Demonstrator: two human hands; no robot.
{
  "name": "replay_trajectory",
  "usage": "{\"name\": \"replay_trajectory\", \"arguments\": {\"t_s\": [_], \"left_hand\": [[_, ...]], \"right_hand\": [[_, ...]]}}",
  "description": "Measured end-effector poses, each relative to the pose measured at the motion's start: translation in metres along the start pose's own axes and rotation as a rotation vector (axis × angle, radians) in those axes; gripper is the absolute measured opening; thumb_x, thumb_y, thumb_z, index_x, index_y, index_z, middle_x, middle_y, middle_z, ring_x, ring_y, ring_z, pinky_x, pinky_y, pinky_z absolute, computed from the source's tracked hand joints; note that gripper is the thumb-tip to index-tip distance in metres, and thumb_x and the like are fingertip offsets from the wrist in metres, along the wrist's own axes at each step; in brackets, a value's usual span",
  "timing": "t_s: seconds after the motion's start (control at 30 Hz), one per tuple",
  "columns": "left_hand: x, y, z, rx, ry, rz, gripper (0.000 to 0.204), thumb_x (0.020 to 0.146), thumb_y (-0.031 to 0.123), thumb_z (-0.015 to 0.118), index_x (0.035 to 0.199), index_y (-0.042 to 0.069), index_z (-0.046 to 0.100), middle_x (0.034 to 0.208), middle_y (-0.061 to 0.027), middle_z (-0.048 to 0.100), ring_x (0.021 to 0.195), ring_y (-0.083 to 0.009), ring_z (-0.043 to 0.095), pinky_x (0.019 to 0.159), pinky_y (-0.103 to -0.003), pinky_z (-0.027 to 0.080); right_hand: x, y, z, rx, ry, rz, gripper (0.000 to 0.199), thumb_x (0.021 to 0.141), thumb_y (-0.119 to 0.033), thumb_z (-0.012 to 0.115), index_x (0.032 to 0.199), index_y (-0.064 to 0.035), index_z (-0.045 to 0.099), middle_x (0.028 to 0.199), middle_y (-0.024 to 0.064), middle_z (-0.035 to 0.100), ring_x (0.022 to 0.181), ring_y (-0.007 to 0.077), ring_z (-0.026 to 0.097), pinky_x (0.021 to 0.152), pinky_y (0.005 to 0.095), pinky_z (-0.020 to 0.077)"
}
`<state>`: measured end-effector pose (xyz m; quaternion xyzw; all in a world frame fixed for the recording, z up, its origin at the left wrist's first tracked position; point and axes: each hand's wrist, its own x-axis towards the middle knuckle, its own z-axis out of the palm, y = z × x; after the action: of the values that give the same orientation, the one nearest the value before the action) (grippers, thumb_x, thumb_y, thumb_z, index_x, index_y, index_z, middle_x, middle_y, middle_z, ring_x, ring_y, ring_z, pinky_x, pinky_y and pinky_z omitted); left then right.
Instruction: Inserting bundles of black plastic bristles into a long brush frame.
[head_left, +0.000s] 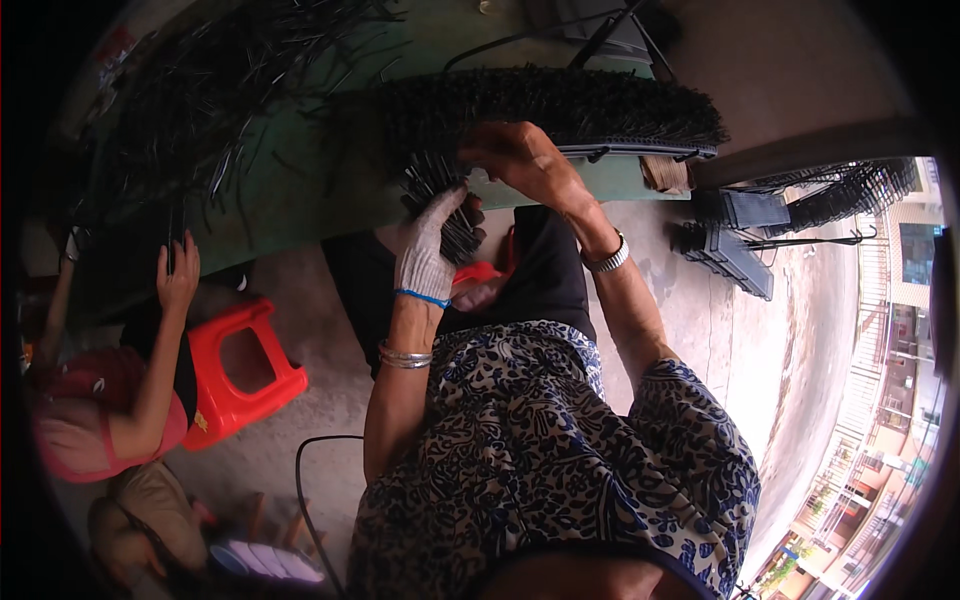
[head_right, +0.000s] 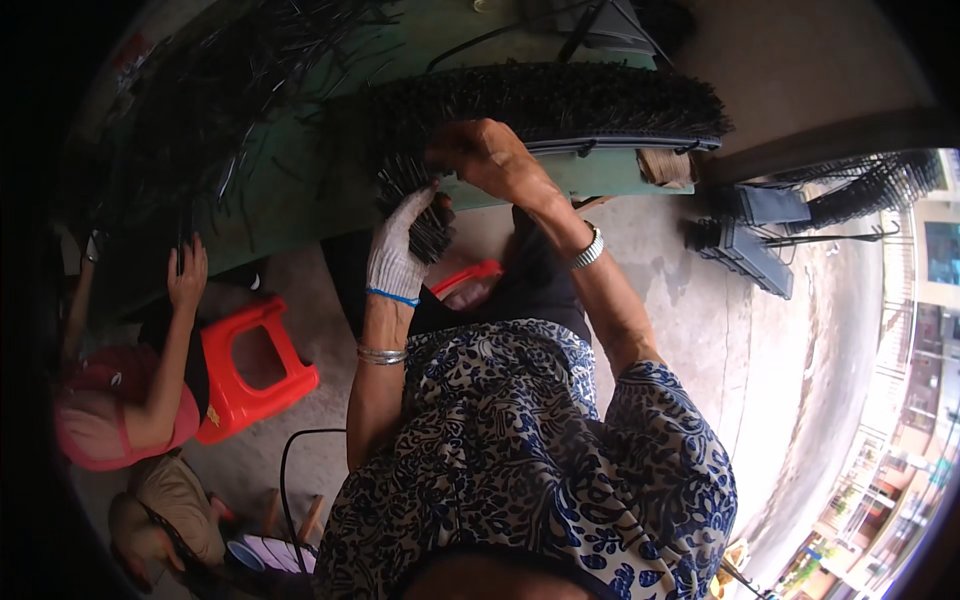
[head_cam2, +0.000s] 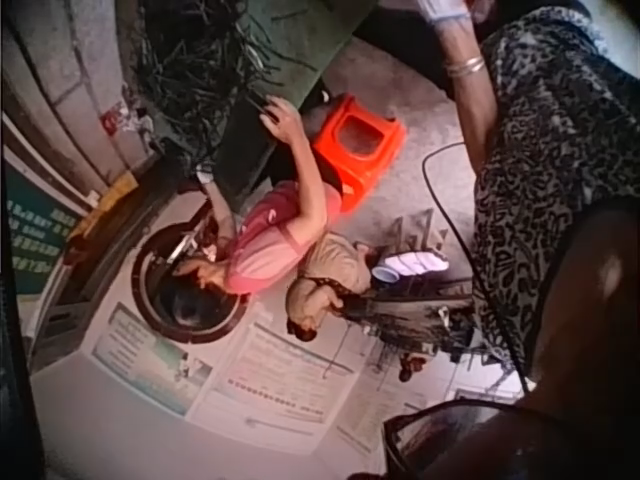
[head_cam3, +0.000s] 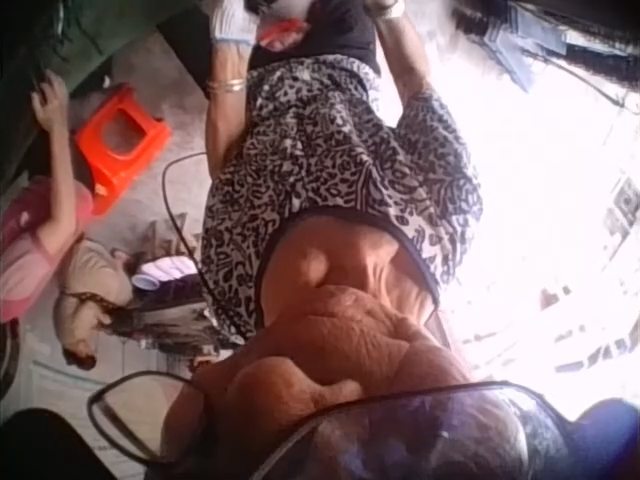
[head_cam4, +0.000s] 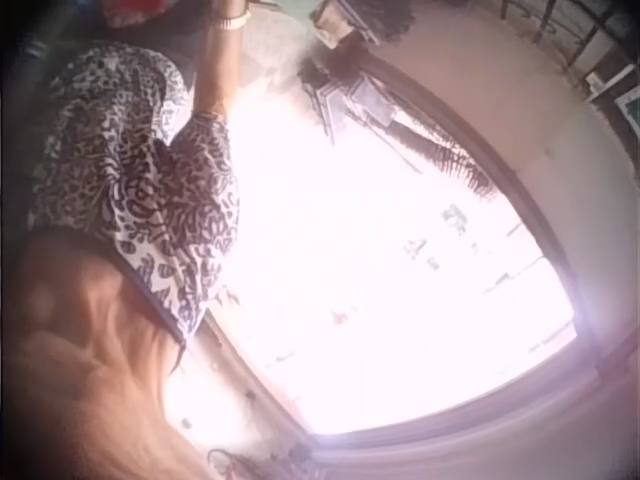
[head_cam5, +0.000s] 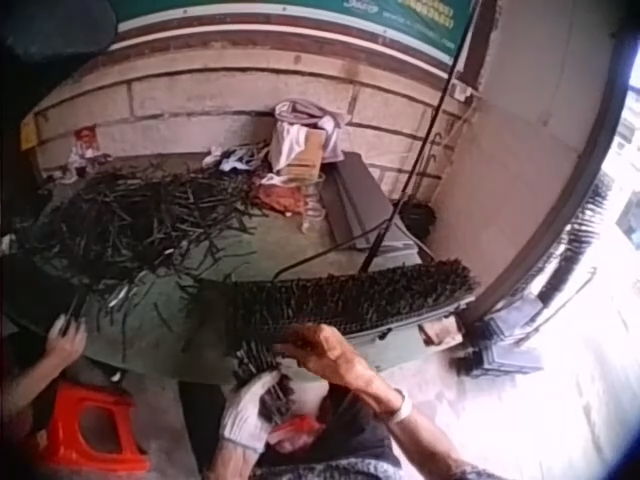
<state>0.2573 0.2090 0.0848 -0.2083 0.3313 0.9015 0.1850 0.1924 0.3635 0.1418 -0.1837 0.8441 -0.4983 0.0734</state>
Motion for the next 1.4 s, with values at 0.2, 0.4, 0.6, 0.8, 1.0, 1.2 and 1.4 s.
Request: {"name": "replay_trajectory", "arguments": {"t_s": [0.2,0.4,0.6,0.8,1.0,1.2,1.4], "left_hand": [[0.004,-0.002,0.002,0.033,0.042,-0.023,0.019,0.090,0.019,0.062,0.103,0.006,0.065,0.081,-0.0080,0.068,0.064,-0.0179,0.063,0.054,-0.030,0.051],[0.005,-0.004,0.003,-0.015,0.099,-0.036,0.017,0.090,0.018,0.063,0.103,0.008,0.065,0.079,-0.0087,0.068,0.062,-0.0192,0.064,0.053,-0.031,0.053],[0.004,-0.002,0.008,-0.015,0.053,-0.009,0.014,0.087,0.014,0.065,0.097,0.005,0.064,0.077,-0.0083,0.067,0.059,-0.0183,0.063,0.050,-0.031,0.054],[0.006,-0.003,0.006,-0.018,0.015,-0.039,0.014,0.086,0.014,0.066,0.096,0.004,0.064,0.075,-0.0073,0.067,0.058,-0.0174,0.063,0.048,-0.029,0.051],[0.004,-0.005,0.015,0.065,0.034,-0.003,0.016,0.085,0.015,0.067,0.097,0.005,0.065,0.074,-0.0075,0.067,0.059,-0.0170,0.064,0.047,-0.028,0.051],[0.007,-0.006,0.015,0.209,0.124,-0.008,0.020,0.084,0.019,0.069,0.100,0.007,0.065,0.076,-0.0070,0.069,0.063,-0.0172,0.066,0.049,-0.030,0.052],[0.003,0.000,0.018,-0.037,0.029,-0.090,0.016,0.091,0.021,0.061,0.103,0.010,0.065,0.086,-0.0049,0.069,0.075,-0.0198,0.067,0.068,-0.038,0.055]], "right_hand": [[-0.005,-0.002,-0.004,0.163,0.095,0.004,0.010,0.088,-0.007,0.060,0.095,-0.0001,0.062,0.082,0.0056,0.066,0.067,0.0107,0.059,0.060,0.0252,0.0464],[0.017,0.010,-0.002,-0.299,0.617,-0.313,0.007,0.087,-0.004,0.060,0.094,-0.0025,0.057,0.075,0.0104,0.062,0.062,0.0181,0.059,0.057,0.0292,0.0465],[0.024,0.031,0.011,-0.367,0.567,-0.245,0.010,0.085,-0.002,0.061,0.095,-0.0051,0.059,0.080,0.0130,0.059,0.065,0.0257,0.060,0.058,0.0329,0.0476],[0.028,0.022,0.012,-0.654,0.507,-0.270,0.016,0.082,-0.010,0.065,0.097,-0.0130,0.063,0.090,0.0119,0.058,0.075,0.0331,0.061,0.061,0.0402,0.0502],[0.014,0.015,-0.003,-0.384,0.337,-0.185,0.021,0.085,-0.018,0.066,0.099,-0.0030,0.064,0.086,0.0118,0.067,0.075,0.0235,0.064,0.067,0.0321,0.0506],[-0.008,0.005,-0.009,-0.039,-0.004,0.010,0.014,0.088,-0.012,0.061,0.097,-0.0022,0.065,0.082,0.0079,0.068,0.069,0.0114,0.061,0.061,0.0263,0.0478],[0.006,0.008,-0.017,-0.134,0.473,-0.124,0.006,0.089,-0.007,0.060,0.091,-0.0021,0.060,0.076,0.0065,0.065,0.063,0.0095,0.057,0.057,0.0246,0.0458]]}}
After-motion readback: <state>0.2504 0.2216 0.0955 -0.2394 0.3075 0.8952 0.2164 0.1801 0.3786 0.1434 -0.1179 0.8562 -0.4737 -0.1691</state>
